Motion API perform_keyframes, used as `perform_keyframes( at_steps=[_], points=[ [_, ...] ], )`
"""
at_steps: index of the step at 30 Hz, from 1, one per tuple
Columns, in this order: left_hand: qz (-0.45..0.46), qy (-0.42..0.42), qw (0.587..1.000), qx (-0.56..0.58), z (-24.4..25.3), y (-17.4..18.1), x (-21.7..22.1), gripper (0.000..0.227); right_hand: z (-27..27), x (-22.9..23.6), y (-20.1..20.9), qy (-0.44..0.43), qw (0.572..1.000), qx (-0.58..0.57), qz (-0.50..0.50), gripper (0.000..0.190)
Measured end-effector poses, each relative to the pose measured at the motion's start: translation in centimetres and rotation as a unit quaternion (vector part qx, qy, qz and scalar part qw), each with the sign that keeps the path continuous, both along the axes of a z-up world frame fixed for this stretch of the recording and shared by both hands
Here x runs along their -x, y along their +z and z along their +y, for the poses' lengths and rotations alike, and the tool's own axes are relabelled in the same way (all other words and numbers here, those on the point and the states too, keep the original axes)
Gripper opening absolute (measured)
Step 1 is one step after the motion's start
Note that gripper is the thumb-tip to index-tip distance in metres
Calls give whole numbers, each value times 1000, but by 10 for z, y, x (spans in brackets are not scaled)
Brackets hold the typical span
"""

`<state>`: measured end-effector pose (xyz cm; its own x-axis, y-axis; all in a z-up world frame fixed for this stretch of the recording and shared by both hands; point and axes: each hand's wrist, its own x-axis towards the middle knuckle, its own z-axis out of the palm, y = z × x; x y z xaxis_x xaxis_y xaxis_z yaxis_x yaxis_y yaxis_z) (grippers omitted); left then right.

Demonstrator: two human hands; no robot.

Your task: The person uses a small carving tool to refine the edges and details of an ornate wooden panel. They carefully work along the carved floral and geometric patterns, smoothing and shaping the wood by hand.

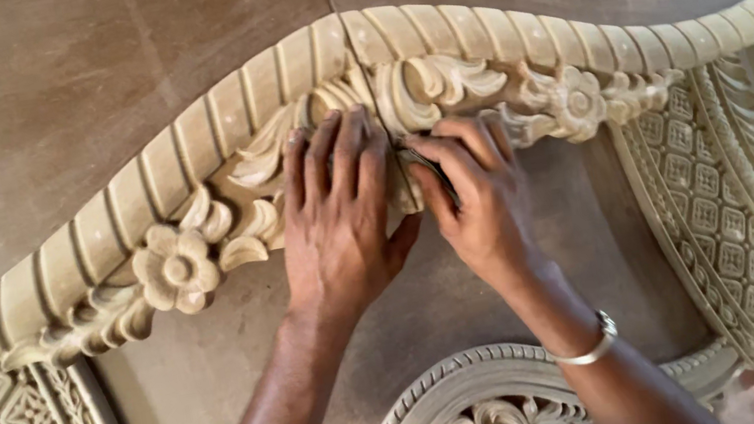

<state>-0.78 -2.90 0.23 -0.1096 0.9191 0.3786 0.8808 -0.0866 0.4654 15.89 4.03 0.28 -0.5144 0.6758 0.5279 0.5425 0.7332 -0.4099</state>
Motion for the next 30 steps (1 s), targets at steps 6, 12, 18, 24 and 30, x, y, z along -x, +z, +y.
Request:
perform_keyframes(
  at_steps=[6, 12, 18, 24, 30],
  points=[
    [87, -32, 995, 44, 5, 1, -11, 86, 27, -79, 33, -46, 996, -9, -74, 4],
    [67, -16, 997, 47, 39, 2, -39, 80, 80, -81, 33, -14, 976, 55, -209, 19],
    [67, -6, 998, 17, 57, -1, -49, 91, 73, -71, 17, -45, 979, -44, -192, 12],
    [64, 46, 996, 50, 55, 2, -53, 100, 87, -100, 17, 2, 974, -10, -228, 16],
    [61, 55, 995, 54, 60, 2, -53, 100, 104, -82, 23, 74, 990, 30, -119, 8]
  ],
)
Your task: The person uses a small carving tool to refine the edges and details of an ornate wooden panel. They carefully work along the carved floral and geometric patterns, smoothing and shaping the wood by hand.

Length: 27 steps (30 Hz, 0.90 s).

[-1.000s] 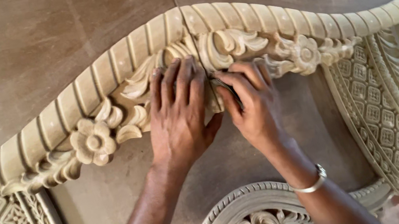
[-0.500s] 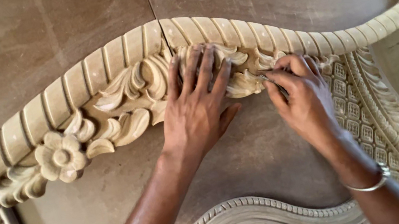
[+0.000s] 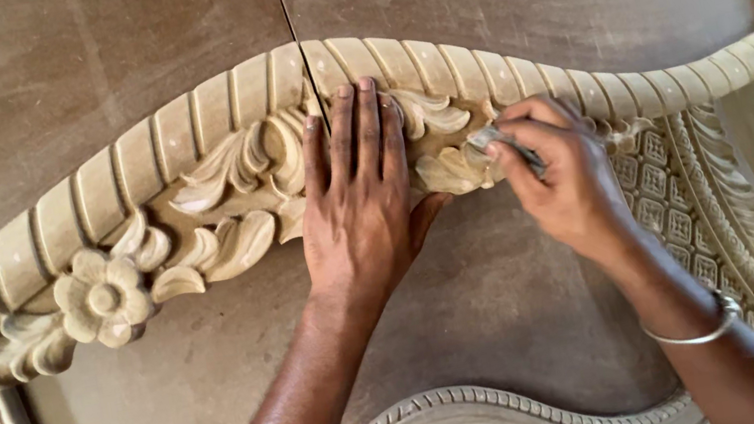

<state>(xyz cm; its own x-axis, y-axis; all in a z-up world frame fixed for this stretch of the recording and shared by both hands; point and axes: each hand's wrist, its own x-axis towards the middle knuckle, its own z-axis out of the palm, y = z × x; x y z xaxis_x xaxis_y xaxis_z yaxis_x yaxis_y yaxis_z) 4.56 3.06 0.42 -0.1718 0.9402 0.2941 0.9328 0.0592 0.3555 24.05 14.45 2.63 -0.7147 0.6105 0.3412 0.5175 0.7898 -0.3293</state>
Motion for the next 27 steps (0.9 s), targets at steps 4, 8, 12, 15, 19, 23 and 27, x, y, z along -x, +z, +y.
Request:
perform_keyframes(
  at_steps=[4, 8, 12, 15, 19, 23, 27],
  points=[
    [20, 0, 1000, -14, 0, -9, -1, 98, 8, 17, -3, 89, 995, -10, -38, 11],
    [15, 4, 1000, -4, 1, -6, 1, 101, 24, 13, 24, 102, 981, -68, -149, 11],
    [11, 12, 1000, 6, 0, -1, 0, 104, 19, 13, 28, 88, 993, -18, -82, 7],
    [5, 8, 1000, -23, -2, -2, 1, 100, 18, 24, 8, 141, 986, -57, -76, 9],
    [18, 9, 1000, -16, 1, -3, 0, 103, 30, -2, 36, 24, 986, -88, -138, 11],
    [21, 17, 999, -31, -1, -3, 2, 100, 42, 22, 16, -33, 994, 51, -89, 14],
    [-26, 7, 999, -22, 2, 3, 1, 103, 31, 9, 14, 15, 990, -104, -100, 14]
  ],
)
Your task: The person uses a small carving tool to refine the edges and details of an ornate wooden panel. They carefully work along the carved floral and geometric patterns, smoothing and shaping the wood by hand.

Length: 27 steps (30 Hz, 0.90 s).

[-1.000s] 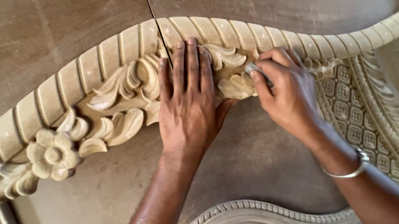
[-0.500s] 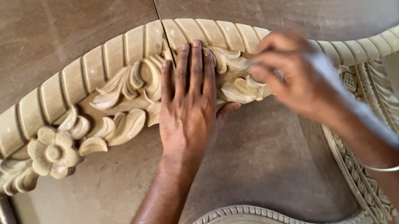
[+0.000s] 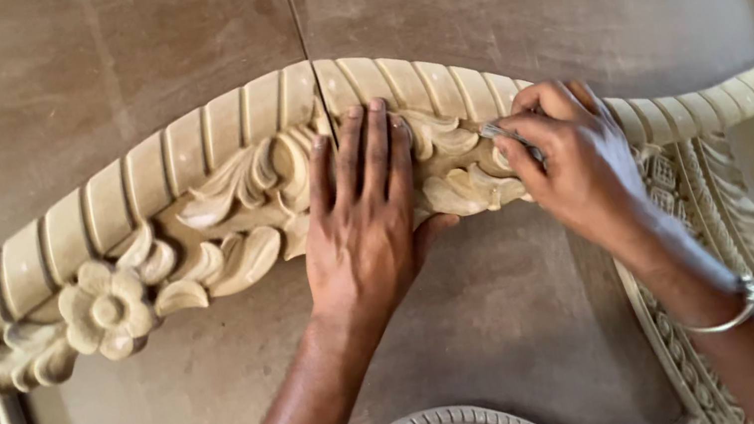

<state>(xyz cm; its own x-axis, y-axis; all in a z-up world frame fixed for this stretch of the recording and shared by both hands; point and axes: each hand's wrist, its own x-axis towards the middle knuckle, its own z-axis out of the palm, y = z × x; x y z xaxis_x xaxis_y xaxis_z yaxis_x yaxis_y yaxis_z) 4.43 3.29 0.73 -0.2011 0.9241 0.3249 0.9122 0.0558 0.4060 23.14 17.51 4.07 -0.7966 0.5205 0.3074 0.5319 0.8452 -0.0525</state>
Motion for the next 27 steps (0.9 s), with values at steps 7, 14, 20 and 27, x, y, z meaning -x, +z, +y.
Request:
perform_keyframes(
  at_steps=[7, 14, 20, 27],
  points=[
    [37, 0, 999, 11, -4, -3, -3, 98, 8, 0, -14, -8, 999, 54, 3, 16],
    [35, 0, 999, 8, -3, -2, -1, 97, 13, 8, -22, -34, 979, 156, 123, 19],
    [37, 6, 999, 20, -5, -4, -4, 99, 10, 24, -6, -3, 977, 210, 38, 20],
    [50, -1, 999, 4, -3, -7, -1, 83, 19, 16, 22, 39, 980, 196, -7, 30]
  ],
)
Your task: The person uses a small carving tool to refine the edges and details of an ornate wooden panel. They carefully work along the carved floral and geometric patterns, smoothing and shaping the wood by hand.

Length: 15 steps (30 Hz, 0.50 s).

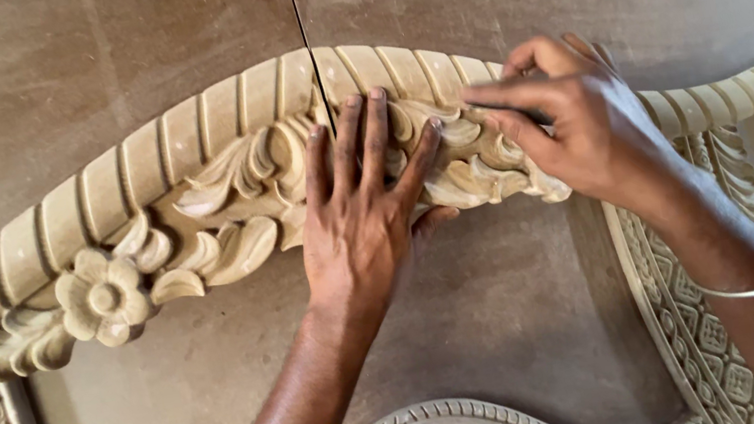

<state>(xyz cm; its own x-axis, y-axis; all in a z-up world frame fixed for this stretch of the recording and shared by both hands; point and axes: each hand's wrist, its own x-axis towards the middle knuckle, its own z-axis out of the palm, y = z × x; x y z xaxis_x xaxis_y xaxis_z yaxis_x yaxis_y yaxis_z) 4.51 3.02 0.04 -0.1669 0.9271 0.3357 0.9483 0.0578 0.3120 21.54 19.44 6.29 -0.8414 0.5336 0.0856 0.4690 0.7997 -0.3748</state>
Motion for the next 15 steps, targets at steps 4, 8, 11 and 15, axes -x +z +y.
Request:
perform_keyframes(
  at_steps=[4, 8, 11, 15],
  points=[
    [4, 4, 1000, 8, 0, 3, -2, 83, 4, 4, -9, 38, 996, -40, 66, 39],
    [-5, 14, 1000, 27, 2, 1, -3, 93, 16, 10, -17, 8, 997, 73, 38, 20],
    [1, 24, 999, 32, 2, 0, -3, 104, 22, 14, -23, 56, 998, 22, 31, 16],
    [33, 29, 997, 63, 4, 1, -3, 110, 36, 13, -19, 38, 997, 59, -18, 15]
  ],
)
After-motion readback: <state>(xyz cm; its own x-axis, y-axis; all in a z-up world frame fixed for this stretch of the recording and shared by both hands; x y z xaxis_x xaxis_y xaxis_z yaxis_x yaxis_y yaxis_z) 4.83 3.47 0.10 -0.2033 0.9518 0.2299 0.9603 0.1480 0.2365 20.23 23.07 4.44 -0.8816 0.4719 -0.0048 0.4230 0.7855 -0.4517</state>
